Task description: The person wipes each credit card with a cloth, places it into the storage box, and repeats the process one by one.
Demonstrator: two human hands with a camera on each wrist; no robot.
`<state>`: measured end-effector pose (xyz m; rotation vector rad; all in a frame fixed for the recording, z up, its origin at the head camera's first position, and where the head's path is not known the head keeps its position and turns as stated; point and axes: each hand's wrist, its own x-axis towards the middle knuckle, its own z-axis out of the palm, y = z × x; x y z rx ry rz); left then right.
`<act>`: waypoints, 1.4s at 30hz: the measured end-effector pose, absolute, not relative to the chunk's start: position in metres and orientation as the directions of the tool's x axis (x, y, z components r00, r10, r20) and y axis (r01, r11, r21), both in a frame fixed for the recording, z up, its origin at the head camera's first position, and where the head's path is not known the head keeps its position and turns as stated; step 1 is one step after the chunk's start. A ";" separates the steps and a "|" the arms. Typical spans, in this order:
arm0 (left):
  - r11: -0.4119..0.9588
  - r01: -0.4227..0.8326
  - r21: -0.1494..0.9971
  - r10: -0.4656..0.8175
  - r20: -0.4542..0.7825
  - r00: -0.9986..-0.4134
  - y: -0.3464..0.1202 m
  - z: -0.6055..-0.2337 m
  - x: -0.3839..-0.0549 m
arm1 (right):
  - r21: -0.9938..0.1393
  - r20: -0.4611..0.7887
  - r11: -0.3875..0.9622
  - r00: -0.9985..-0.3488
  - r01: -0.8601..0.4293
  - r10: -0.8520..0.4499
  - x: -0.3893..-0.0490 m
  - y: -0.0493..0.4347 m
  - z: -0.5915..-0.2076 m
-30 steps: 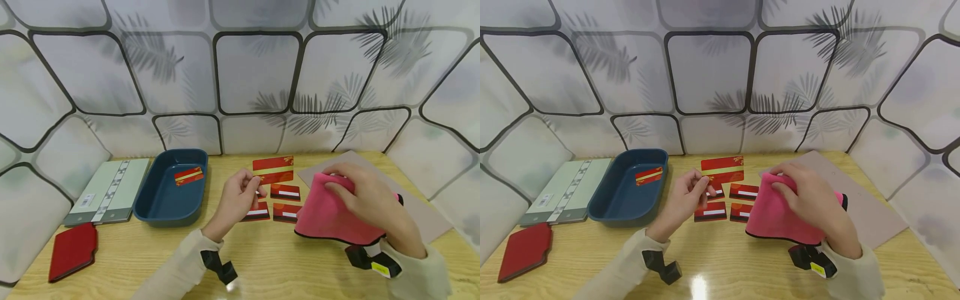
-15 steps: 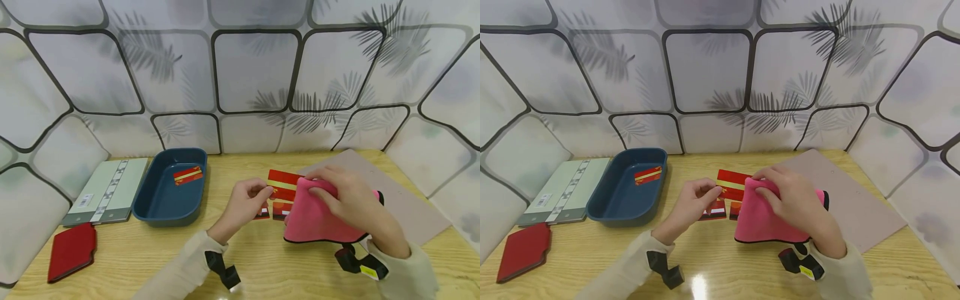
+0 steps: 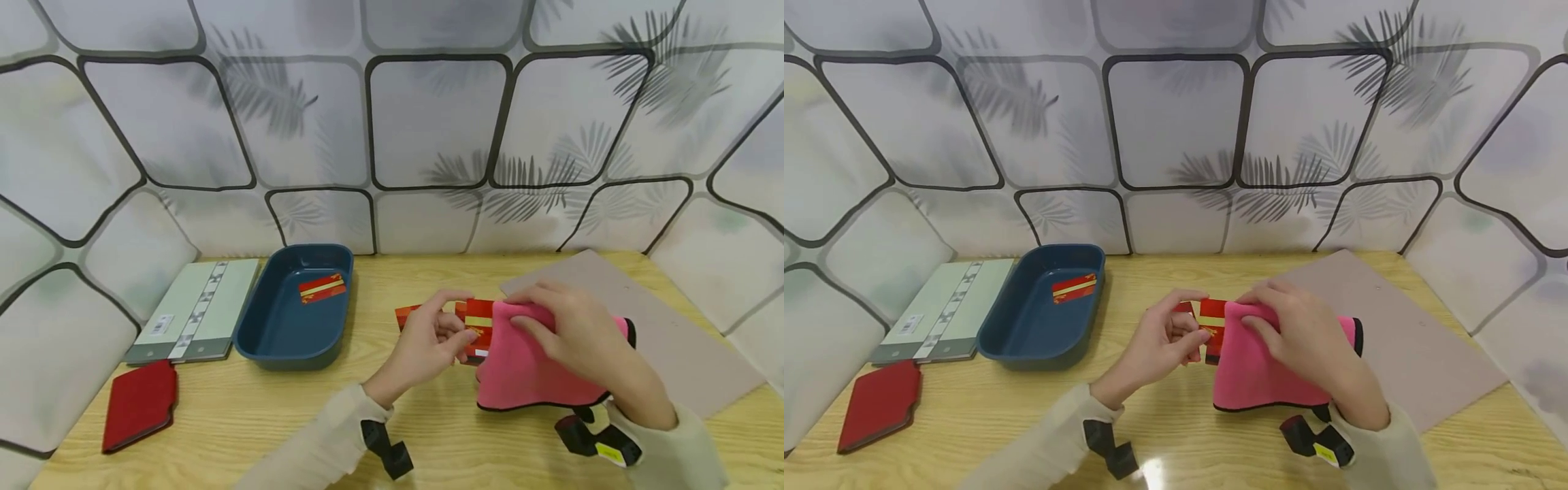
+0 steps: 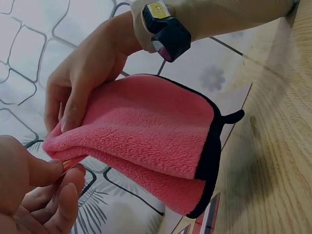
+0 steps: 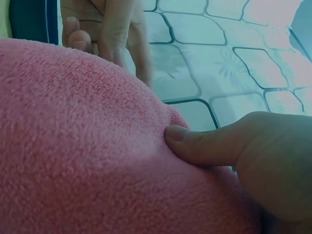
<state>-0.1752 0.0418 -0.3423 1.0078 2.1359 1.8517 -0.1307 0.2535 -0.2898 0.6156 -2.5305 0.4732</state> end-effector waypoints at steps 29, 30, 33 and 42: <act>0.083 0.281 0.956 0.554 0.190 -0.811 0.037 -0.342 -0.183 | -0.187 0.556 0.809 -0.739 -0.557 -0.381 -0.136 0.229 -0.310; 0.088 0.284 0.955 0.554 0.190 -0.810 0.036 -0.342 -0.183 | -0.193 0.546 0.813 -0.748 -0.550 -0.377 -0.136 0.230 -0.310; 0.098 0.304 0.947 0.560 0.200 -0.804 0.032 -0.340 -0.184 | -0.213 0.529 0.824 -0.772 -0.525 -0.354 -0.136 0.232 -0.308; 0.071 0.346 0.936 0.558 0.250 -0.791 0.022 -0.339 -0.185 | -0.219 0.546 0.843 -0.778 -0.490 -0.311 -0.136 0.245 -0.300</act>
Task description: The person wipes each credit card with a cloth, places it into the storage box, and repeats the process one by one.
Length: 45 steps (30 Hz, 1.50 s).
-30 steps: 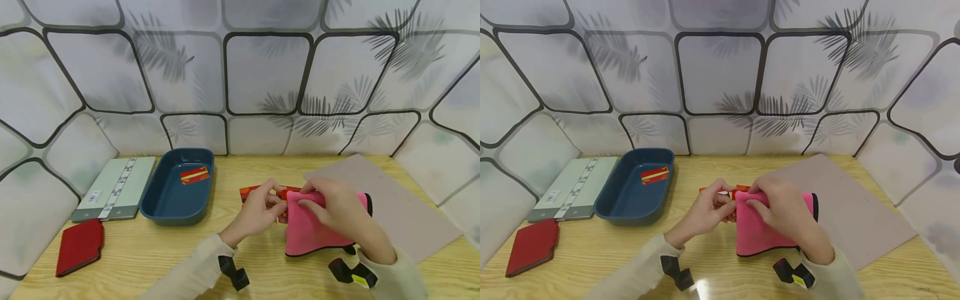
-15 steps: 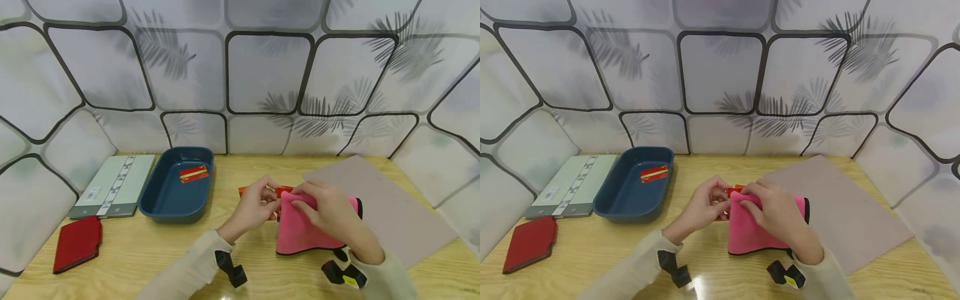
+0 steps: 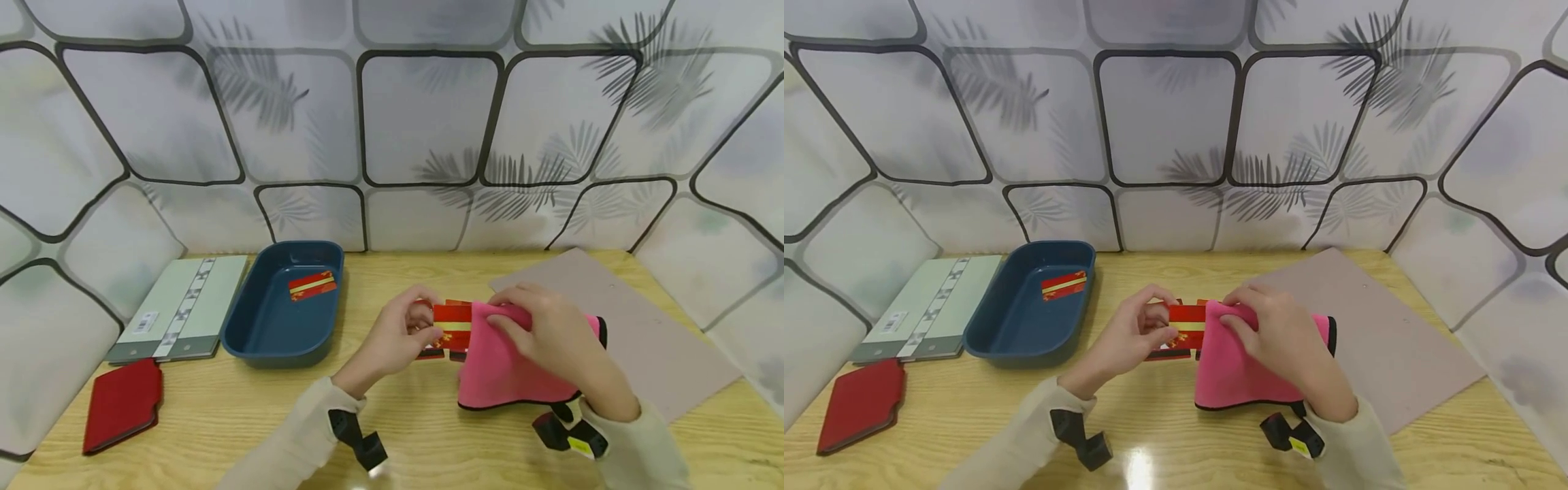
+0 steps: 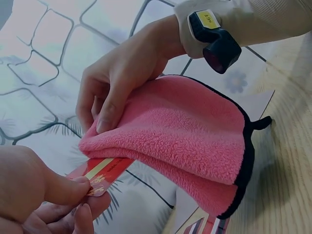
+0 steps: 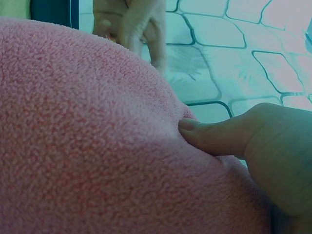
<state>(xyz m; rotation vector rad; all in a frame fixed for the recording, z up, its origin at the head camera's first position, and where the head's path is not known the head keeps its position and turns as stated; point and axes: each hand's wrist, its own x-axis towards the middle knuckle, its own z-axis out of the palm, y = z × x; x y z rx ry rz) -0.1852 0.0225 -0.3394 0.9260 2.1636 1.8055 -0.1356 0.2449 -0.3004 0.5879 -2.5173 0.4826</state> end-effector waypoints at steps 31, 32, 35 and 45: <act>0.014 0.234 0.972 0.579 0.182 -0.795 0.038 -0.357 -0.181 | -0.193 0.497 0.823 -0.777 -0.533 -0.386 -0.135 0.230 -0.312; 0.016 0.232 0.973 0.579 0.180 -0.796 0.038 -0.357 -0.181 | -0.197 0.493 0.822 -0.779 -0.535 -0.388 -0.136 0.230 -0.312; 0.020 0.248 0.969 0.584 0.190 -0.789 0.037 -0.357 -0.181 | -0.211 0.477 0.817 -0.786 -0.536 -0.393 -0.136 0.230 -0.312; 0.057 0.273 0.960 0.616 0.181 -0.766 0.036 -0.350 -0.182 | -0.264 0.404 0.824 -0.834 -0.500 -0.377 -0.136 0.240 -0.302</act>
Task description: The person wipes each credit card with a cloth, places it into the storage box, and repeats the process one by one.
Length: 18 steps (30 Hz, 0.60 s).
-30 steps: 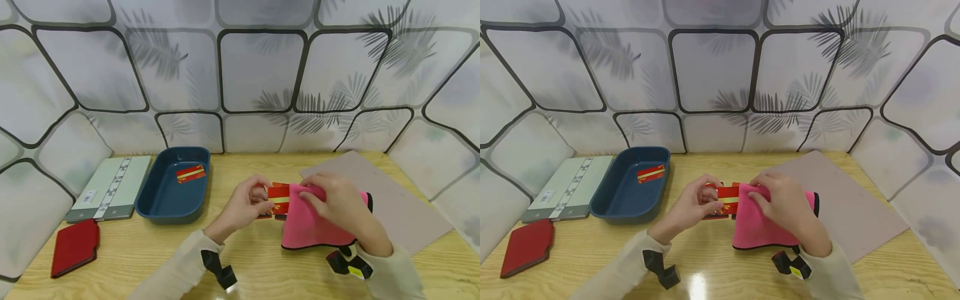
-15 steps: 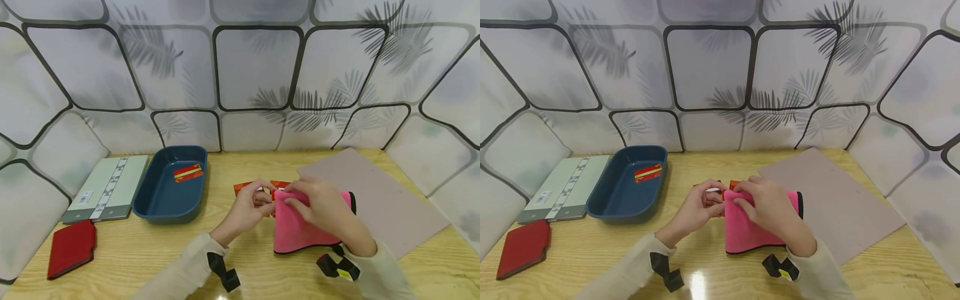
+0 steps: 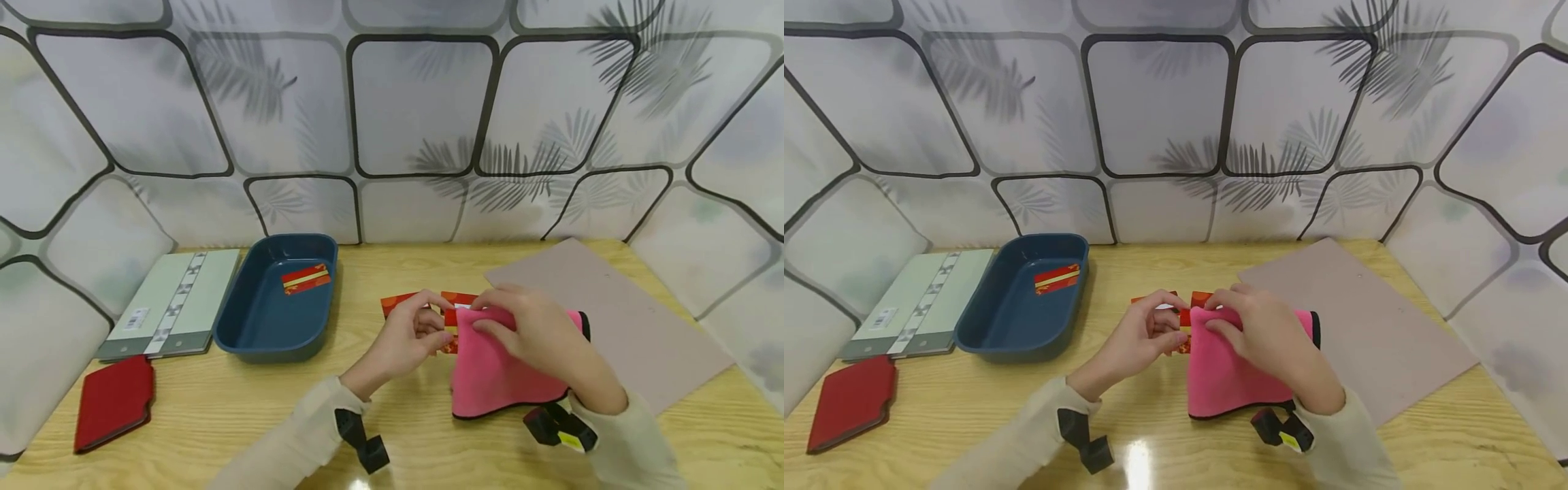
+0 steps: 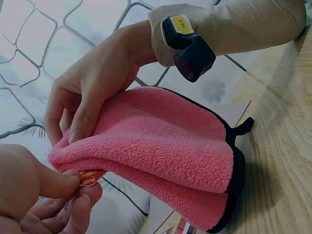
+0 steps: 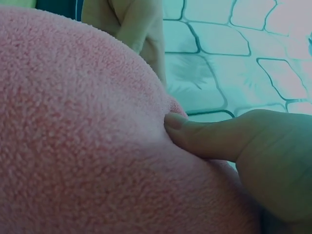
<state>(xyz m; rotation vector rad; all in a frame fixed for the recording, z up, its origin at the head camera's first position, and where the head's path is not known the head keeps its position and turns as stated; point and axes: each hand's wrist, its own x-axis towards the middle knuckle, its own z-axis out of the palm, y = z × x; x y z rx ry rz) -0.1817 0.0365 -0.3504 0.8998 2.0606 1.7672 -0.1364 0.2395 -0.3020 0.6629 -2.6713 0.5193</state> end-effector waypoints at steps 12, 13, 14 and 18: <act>0.060 0.248 0.967 0.618 0.159 -0.770 0.027 -0.338 -0.183 | -0.256 0.389 0.856 -0.859 -0.448 -0.334 -0.134 0.260 -0.291; 0.060 0.252 0.966 0.615 0.163 -0.771 0.026 -0.337 -0.184 | -0.257 0.388 0.857 -0.860 -0.446 -0.331 -0.135 0.261 -0.291; 0.061 0.259 0.964 0.613 0.169 -0.772 0.025 -0.337 -0.184 | -0.259 0.387 0.859 -0.862 -0.442 -0.327 -0.135 0.262 -0.290; 0.056 0.261 0.964 0.614 0.173 -0.770 0.024 -0.337 -0.185 | -0.246 0.398 0.864 -0.859 -0.439 -0.323 -0.135 0.264 -0.291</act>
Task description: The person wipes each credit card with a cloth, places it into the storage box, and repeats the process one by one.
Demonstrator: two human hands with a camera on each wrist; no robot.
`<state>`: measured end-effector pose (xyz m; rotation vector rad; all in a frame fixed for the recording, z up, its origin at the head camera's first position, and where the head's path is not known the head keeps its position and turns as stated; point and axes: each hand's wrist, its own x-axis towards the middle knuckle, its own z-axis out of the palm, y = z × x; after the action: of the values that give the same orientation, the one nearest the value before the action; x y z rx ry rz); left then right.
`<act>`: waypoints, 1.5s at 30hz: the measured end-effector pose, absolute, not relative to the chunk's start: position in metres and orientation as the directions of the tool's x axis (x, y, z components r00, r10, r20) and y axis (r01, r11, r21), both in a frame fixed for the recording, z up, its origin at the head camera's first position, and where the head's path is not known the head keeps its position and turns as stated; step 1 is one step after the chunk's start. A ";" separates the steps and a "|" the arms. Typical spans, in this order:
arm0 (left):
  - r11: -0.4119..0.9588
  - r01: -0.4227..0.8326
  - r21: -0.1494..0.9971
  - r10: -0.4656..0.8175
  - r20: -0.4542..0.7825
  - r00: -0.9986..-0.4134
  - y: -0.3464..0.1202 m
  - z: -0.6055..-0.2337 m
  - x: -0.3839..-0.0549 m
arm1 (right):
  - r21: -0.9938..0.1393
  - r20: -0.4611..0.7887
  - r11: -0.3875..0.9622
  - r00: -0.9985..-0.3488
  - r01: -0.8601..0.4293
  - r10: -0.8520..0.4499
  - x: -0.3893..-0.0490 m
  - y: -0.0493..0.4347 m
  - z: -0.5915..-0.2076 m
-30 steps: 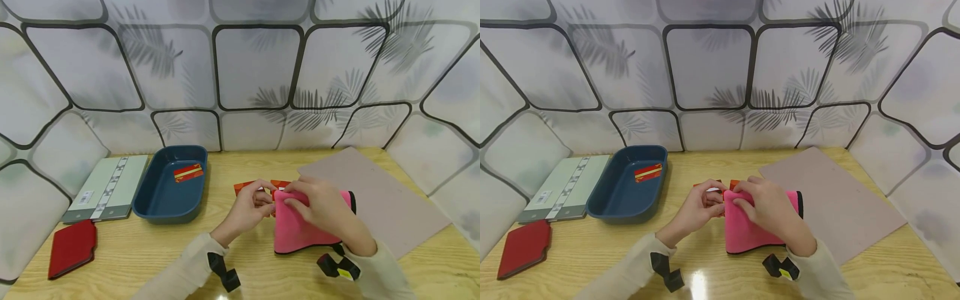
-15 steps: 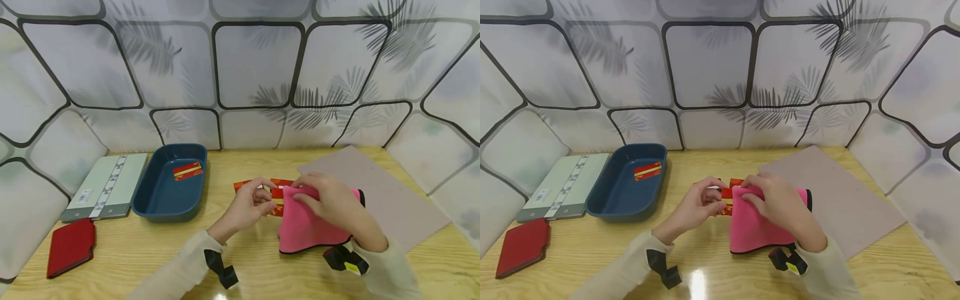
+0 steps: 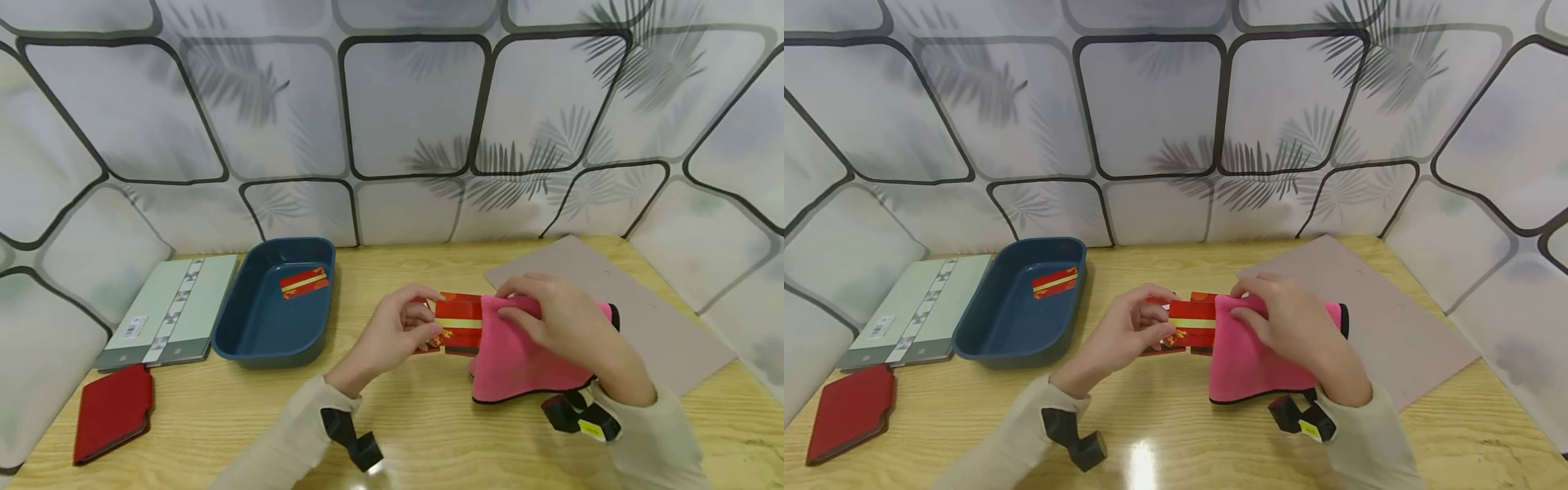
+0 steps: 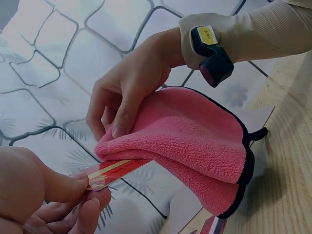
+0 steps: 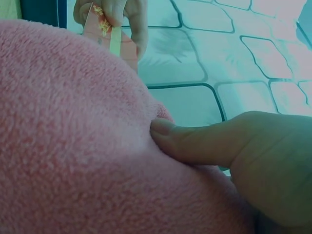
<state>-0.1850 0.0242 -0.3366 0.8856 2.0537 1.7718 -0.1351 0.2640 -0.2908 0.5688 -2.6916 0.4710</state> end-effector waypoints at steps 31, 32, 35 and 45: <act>0.016 0.210 0.978 0.645 0.150 -0.749 0.034 -0.349 -0.183 | -0.208 0.415 0.817 -0.805 -0.537 -0.424 -0.129 0.227 -0.307; 0.017 0.215 0.977 0.646 0.153 -0.748 0.034 -0.348 -0.183 | -0.213 0.417 0.824 -0.811 -0.526 -0.410 -0.129 0.228 -0.306; 0.020 0.211 0.977 0.640 0.150 -0.754 0.033 -0.348 -0.183 | -0.210 0.418 0.845 -0.826 -0.493 -0.378 -0.128 0.232 -0.303; 0.017 0.174 0.985 0.601 0.129 -0.789 0.029 -0.352 -0.181 | -0.233 0.366 0.885 -0.880 -0.403 -0.304 -0.127 0.251 -0.298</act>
<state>-0.1812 0.0288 -0.3517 0.7958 1.9743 1.8315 -0.1265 0.2506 -0.2976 0.5269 -2.7328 0.4365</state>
